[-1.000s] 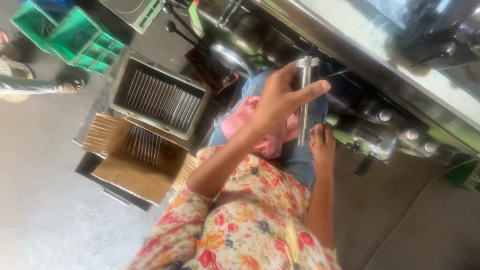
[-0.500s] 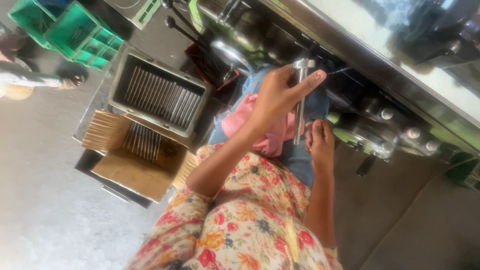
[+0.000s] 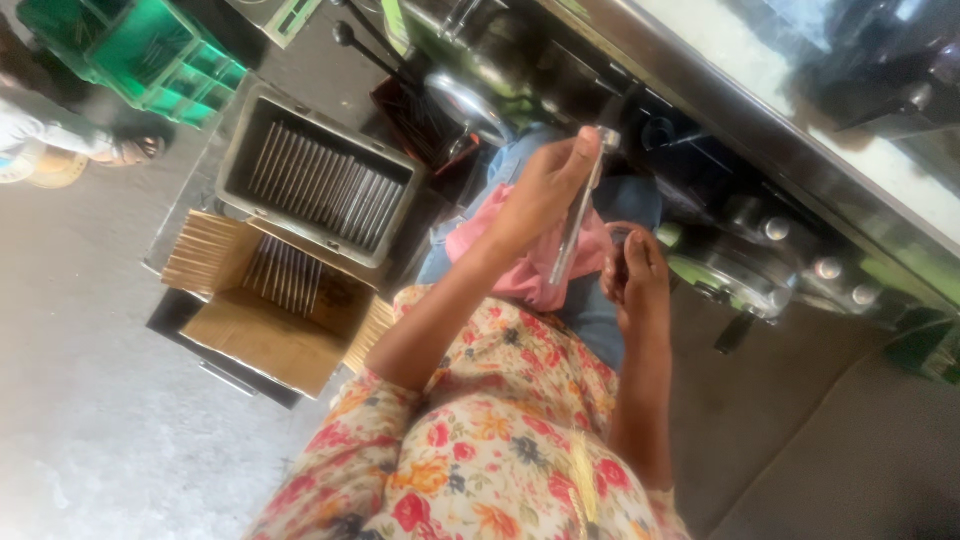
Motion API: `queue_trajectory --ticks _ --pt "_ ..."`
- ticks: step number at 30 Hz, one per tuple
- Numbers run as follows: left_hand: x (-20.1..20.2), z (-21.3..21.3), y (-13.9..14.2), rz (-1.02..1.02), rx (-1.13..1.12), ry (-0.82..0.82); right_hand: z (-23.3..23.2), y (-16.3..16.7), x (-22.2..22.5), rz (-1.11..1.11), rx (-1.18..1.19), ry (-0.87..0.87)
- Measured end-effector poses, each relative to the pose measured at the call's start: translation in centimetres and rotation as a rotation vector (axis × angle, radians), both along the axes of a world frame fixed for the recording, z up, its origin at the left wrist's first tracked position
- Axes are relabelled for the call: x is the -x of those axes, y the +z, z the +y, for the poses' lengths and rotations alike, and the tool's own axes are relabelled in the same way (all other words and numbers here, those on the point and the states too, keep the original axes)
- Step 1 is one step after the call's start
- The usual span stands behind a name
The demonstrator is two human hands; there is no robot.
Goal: The person operates a metal forming machine by repeatedly picking small metal rods from a tray, inserting them into the machine, and using a wrench to tighten a component. The person then removes the processed rod and places it into a cardboard box. This cycle is repeated multiple times.
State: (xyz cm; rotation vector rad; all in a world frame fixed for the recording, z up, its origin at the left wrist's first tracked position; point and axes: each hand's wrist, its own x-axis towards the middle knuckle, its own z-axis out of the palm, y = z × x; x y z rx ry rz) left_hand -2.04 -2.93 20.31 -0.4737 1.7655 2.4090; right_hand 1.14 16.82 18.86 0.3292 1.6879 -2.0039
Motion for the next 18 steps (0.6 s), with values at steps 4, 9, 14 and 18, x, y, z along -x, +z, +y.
queue_trajectory --ticks 4,9,14,18 --pt "-0.9 0.1 -1.0 0.162 -0.143 -0.05 -1.3 0.8 0.6 -0.009 0.028 -0.083" --pt "-2.0 0.8 -0.8 0.134 0.18 0.003 -2.9 1.6 1.0 -0.015 0.135 -0.089" --pt "-3.5 0.6 -1.9 -0.037 0.264 0.028 -3.8 1.3 1.0 -0.052 0.218 -0.054" --pt "-4.4 0.4 -3.6 0.21 0.427 0.103 -3.9 0.5 0.4 -0.122 0.155 -0.042"
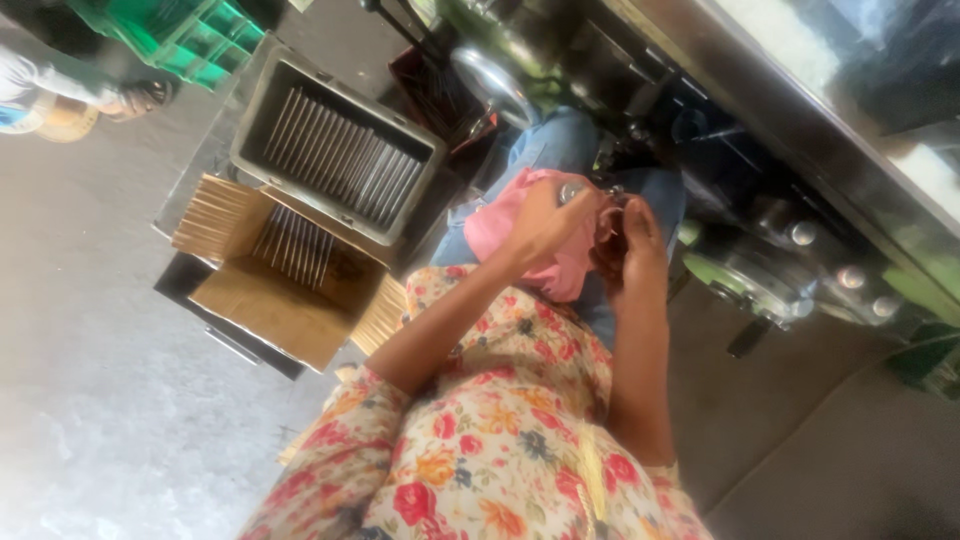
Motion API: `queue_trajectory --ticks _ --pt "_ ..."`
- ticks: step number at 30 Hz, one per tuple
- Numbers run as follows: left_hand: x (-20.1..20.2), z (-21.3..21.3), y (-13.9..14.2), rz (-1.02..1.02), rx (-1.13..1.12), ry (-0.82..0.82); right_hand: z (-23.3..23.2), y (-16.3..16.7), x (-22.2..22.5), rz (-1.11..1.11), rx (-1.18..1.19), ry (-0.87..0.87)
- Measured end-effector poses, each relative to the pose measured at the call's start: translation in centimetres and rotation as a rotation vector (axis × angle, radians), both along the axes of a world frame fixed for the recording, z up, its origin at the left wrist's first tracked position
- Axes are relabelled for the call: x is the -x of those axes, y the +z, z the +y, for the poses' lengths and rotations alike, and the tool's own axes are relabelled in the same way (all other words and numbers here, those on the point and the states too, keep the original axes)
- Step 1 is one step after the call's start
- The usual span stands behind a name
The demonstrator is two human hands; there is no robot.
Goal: The person operates a metal forming machine by repeatedly picking small metal rods from a tray, inserting them into the machine, and using a wrench to tighten a component. The person then removes the processed rod and places it into a cardboard box. This cycle is repeated multiple times.
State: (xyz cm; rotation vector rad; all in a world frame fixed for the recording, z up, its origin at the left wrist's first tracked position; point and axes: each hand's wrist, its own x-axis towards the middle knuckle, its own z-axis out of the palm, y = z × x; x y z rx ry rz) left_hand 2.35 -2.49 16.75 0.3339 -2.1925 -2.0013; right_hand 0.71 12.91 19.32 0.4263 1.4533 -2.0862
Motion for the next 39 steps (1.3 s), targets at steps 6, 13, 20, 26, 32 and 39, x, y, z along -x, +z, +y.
queue_trajectory --ticks 6,13,20,26,32,39 --pt "0.0 -0.2 1.1 -0.272 -0.347 0.128 -0.4 -0.7 -0.2 0.043 0.095 -0.02" --pt "-0.4 -0.3 3.1 -0.089 0.063 0.209 -1.4 -0.4 -0.8 0.021 0.053 -0.034" --pt "-0.6 -0.8 1.9 0.059 0.277 0.259 -0.6 -0.4 -0.8 -0.058 0.004 0.046" --pt "-1.2 -3.1 0.9 0.441 0.572 0.007 0.9 0.3 0.5 -0.085 0.056 0.286" --pt "-0.8 -0.9 -0.1 0.395 0.357 0.205 -1.6 -0.7 -2.8 0.268 -0.214 0.019" --pt "-0.4 -0.7 0.8 0.159 -1.744 -0.198 -2.1 -4.7 -1.2 1.047 -0.695 -0.054"
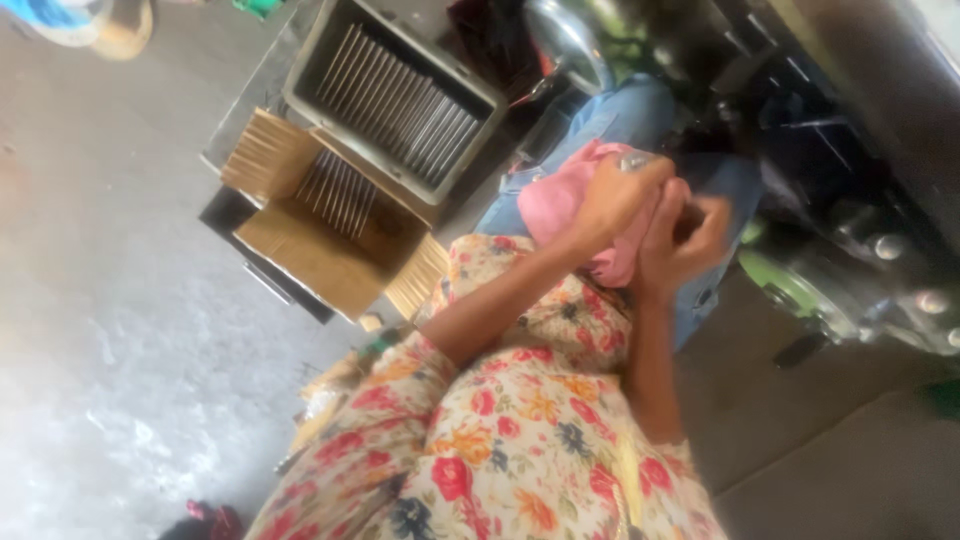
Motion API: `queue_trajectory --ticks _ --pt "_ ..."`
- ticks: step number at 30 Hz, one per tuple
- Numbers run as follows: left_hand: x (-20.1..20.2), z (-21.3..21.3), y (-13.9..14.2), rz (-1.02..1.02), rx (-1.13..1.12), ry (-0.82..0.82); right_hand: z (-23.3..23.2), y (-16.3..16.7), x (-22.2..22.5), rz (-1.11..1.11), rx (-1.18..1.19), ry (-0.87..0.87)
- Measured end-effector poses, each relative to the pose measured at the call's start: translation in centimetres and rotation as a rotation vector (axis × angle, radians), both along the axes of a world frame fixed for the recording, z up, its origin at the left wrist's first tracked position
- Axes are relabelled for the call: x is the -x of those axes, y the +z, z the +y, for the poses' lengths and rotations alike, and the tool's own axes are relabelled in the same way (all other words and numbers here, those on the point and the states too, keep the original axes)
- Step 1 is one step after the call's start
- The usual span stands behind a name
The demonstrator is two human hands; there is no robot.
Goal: The person operates a metal forming machine by repeatedly picking small metal rods from a tray, inserting them into the machine, and using a wrench to tighten a component. The person then removes the processed rod and places it into a cardboard box. This cycle is repeated multiple times.
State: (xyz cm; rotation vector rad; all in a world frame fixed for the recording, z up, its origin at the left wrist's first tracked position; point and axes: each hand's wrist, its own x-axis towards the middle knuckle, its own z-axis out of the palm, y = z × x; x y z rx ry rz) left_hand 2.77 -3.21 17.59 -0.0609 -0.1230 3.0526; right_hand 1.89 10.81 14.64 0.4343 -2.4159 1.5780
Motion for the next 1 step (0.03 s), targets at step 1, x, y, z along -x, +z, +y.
queue_trajectory --ticks 1 --pt "1.66 0.12 0.78 0.0 -0.004 0.017 0.34 0.46 1.02 0.072 -0.088 -0.002"
